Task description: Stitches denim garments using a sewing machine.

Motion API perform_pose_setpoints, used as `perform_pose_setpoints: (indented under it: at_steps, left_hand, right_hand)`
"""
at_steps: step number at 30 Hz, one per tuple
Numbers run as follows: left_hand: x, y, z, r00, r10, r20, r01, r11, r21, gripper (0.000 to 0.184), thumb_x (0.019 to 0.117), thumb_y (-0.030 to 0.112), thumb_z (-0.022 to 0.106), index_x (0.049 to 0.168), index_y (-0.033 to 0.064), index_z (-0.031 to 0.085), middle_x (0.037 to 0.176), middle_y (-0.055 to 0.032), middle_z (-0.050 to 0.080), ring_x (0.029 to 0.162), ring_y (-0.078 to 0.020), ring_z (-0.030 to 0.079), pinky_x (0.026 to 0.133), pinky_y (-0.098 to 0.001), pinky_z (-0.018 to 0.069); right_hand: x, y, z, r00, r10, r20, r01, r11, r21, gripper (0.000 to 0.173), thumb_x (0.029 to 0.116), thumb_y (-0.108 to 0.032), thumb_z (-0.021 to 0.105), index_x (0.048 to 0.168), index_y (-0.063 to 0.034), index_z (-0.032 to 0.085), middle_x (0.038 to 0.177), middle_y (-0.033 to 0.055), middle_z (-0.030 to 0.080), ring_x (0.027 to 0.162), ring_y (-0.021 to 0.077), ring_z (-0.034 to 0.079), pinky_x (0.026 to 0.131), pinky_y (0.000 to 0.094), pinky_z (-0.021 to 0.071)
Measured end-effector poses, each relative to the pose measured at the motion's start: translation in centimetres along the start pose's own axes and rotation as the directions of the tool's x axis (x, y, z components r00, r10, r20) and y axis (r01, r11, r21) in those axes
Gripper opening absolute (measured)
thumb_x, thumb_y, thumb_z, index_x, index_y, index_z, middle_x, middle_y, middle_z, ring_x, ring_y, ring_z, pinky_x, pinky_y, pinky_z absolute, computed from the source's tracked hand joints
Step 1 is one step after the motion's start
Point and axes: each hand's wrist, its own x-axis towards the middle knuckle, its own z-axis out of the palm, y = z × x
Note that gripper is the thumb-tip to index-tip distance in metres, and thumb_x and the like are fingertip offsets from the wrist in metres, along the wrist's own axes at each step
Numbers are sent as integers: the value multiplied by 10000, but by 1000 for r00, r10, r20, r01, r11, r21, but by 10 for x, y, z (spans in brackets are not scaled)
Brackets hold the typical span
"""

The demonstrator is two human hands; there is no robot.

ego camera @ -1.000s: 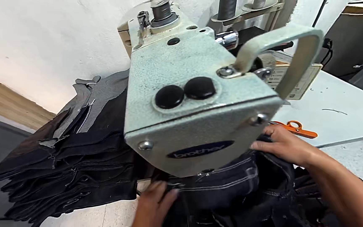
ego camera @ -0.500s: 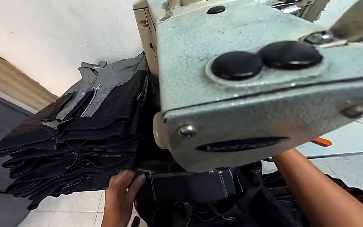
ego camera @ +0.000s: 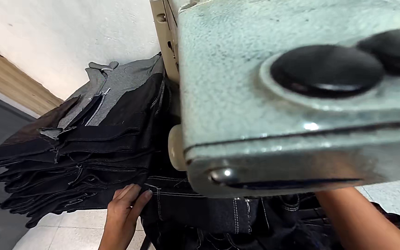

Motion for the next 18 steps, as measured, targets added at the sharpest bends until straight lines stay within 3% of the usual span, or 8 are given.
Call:
perform_pose_setpoints:
  at_steps: [5,8,12,15,16,18]
  left_hand:
    - [1,0,2,1000,17,-2,-17,1000,-19,487,1028,455,510,744,85,650,696,-3,610,750,-73,608,833,-301,467]
    - [-1,-5,1,1000,1,12,-1,998,-63,491,1034,458,514,745,81,635,705,-7,606,770,-81,610,853,-317,469]
    - [-2,-10,2,1000,-11,29,12,999,-49,495,1032,472,497,742,101,648,718,3,627,779,-90,630,867,-357,483]
    - [-2,-8,3,1000,-11,11,11,999,-53,483,1035,469,501,750,111,653,726,13,632,790,-77,628,880,-344,481]
    - [-2,-8,3,1000,-9,3,9,999,-45,475,1030,459,508,752,106,661,724,12,635,787,-76,631,881,-341,482]
    - [-3,-9,2,1000,-1,5,1,1000,-28,475,1033,451,510,765,95,672,730,4,645,789,-78,637,887,-339,482]
  right_hand:
    - [-4,-1,1,998,66,17,-66,998,25,222,859,-294,712,998,-121,719,898,-57,714,863,-6,664,806,241,556]
    - [-8,-6,-3,990,115,85,-121,990,72,238,897,-317,700,1061,-146,716,937,-85,716,891,-16,668,827,231,569]
    - [-5,-11,-1,977,193,93,-199,978,63,224,813,-347,747,983,-202,740,837,-97,717,780,5,673,711,260,572]
    - [-3,-8,-1,969,213,127,-223,973,67,223,812,-353,751,988,-216,739,843,-104,720,784,4,676,719,265,577]
    - [-3,-7,0,973,192,128,-205,974,95,227,812,-332,750,1003,-209,745,861,-102,731,804,3,684,737,261,582]
    - [-2,-10,2,998,26,49,-32,991,131,227,856,-324,719,1031,-182,747,890,-95,736,831,-15,684,745,220,580]
